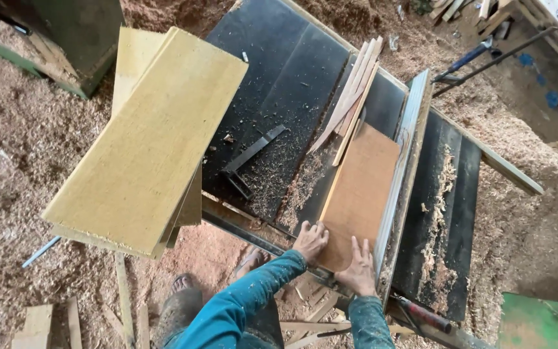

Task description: Cutting multiple wooden boards to size using a table saw in a workshop.

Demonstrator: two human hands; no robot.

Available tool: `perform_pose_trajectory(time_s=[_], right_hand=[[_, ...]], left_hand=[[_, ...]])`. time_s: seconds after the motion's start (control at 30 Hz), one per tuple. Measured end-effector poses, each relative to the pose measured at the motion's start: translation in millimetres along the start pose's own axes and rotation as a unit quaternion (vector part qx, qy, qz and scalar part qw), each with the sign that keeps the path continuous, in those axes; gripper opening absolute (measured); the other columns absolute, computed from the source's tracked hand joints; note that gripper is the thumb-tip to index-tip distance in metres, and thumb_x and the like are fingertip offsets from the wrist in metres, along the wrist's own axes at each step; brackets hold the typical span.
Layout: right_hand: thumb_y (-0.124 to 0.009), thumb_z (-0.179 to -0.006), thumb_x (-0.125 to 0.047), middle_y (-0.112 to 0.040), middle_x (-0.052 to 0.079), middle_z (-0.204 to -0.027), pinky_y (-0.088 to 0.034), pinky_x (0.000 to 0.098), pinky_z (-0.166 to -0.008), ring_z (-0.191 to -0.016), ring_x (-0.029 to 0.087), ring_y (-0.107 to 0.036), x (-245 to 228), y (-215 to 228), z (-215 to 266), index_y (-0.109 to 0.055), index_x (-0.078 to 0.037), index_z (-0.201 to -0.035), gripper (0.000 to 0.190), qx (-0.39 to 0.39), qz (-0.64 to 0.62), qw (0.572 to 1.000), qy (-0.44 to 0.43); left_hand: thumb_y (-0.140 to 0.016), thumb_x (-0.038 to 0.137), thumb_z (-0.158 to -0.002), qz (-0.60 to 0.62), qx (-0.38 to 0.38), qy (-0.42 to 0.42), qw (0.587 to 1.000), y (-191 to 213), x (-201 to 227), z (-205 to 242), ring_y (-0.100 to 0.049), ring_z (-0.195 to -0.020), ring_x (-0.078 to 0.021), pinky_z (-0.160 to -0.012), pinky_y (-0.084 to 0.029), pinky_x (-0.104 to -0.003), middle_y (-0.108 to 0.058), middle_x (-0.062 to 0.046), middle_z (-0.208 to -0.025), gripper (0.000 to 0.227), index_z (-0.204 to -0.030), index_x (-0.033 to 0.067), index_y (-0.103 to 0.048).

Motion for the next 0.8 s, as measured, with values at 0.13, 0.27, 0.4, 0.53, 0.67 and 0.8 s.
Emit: perform_pose_trajectory(time_s=[0.13, 0.27, 0.4, 0.53, 0.67, 0.8], right_hand=[[-0.084, -0.042, -0.037, -0.031, 0.012, -0.168, -0.05, 0.062, -0.105, -0.149, 0.038, -0.039, 23.3, -4.7, -34.3, -0.037, -0.033, -0.161, 0.128, 0.073, 0.047, 0.995, 0.042], [-0.091, -0.04, -0.038, -0.035, 0.014, -0.167, -0.048, 0.0627, -0.106, -0.148, 0.039, -0.041, 31.9, -2.4, -58.7, -0.042, -0.031, -0.159, 0.129, 0.088, 0.043, 0.994, 0.044], [-0.094, -0.046, -0.043, -0.035, 0.012, -0.168, -0.049, 0.0582, -0.107, -0.148, 0.035, -0.042, 38.4, -5.5, -83.0, -0.04, -0.034, -0.161, 0.127, 0.088, 0.087, 0.992, 0.036], [-0.092, -0.044, -0.057, -0.034, 0.011, -0.169, -0.048, 0.0604, -0.109, -0.15, 0.036, -0.04, 29.2, 9.8, -91.5, -0.039, -0.034, -0.16, 0.13, 0.067, 0.096, 0.993, 0.024], [-0.094, -0.044, -0.055, -0.035, 0.016, -0.168, -0.045, 0.0572, -0.113, -0.148, 0.039, -0.041, 26.2, 20.3, -107.0, -0.041, -0.027, -0.161, 0.132, 0.062, 0.069, 0.995, 0.033], [-0.095, -0.043, -0.054, -0.037, 0.018, -0.167, -0.046, 0.0551, -0.114, -0.147, 0.041, -0.043, 25.7, 26.1, -127.8, -0.043, -0.026, -0.161, 0.132, 0.079, 0.093, 0.992, 0.04]], left_hand=[[-0.086, 0.041, -0.048, 0.035, -0.003, 0.025, 0.999, 31.4, -3.2, -2.3, -0.056, -0.12, -0.0343, -0.102, -0.03, -0.054, -0.05, -0.029, -0.141, 0.106, -0.142, 0.0035, -0.054], [-0.091, 0.044, -0.049, 0.087, -0.038, 0.065, 0.993, 100.1, -21.5, 16.0, -0.038, -0.144, -0.0391, -0.114, -0.017, -0.07, -0.038, -0.027, -0.157, 0.119, -0.154, 0.0161, -0.044], [-0.082, 0.039, -0.067, 0.124, 0.241, 0.092, 0.958, 167.0, -120.2, 54.3, -0.057, -0.127, -0.0278, -0.108, -0.034, -0.061, -0.062, -0.007, -0.136, 0.081, -0.143, 0.0278, -0.055], [-0.079, 0.034, -0.078, 0.023, 0.408, 0.201, 0.89, 285.9, -281.1, 144.2, -0.071, -0.108, -0.0249, -0.093, -0.047, -0.044, -0.075, 0.0, -0.118, 0.044, -0.121, 0.0285, -0.073], [-0.075, 0.057, -0.09, -0.004, 0.274, 0.468, 0.84, 322.2, -368.3, 207.7, -0.038, -0.142, -0.044, -0.113, -0.033, -0.067, -0.036, -0.022, -0.158, 0.078, -0.151, 0.0117, -0.056], [-0.055, 0.077, -0.093, -0.016, 0.205, 0.537, 0.818, 326.1, -389.7, 216.6, -0.015, -0.155, -0.043, -0.12, -0.008, -0.069, -0.019, -0.029, -0.166, 0.097, -0.162, 0.0104, -0.038]])
Point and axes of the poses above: each hand's wrist, its own z-axis away from the middle knuckle, its own y-axis out of the back of the hand, x = y × z, the point moved 7 cm from there along -z, towards the middle knuckle
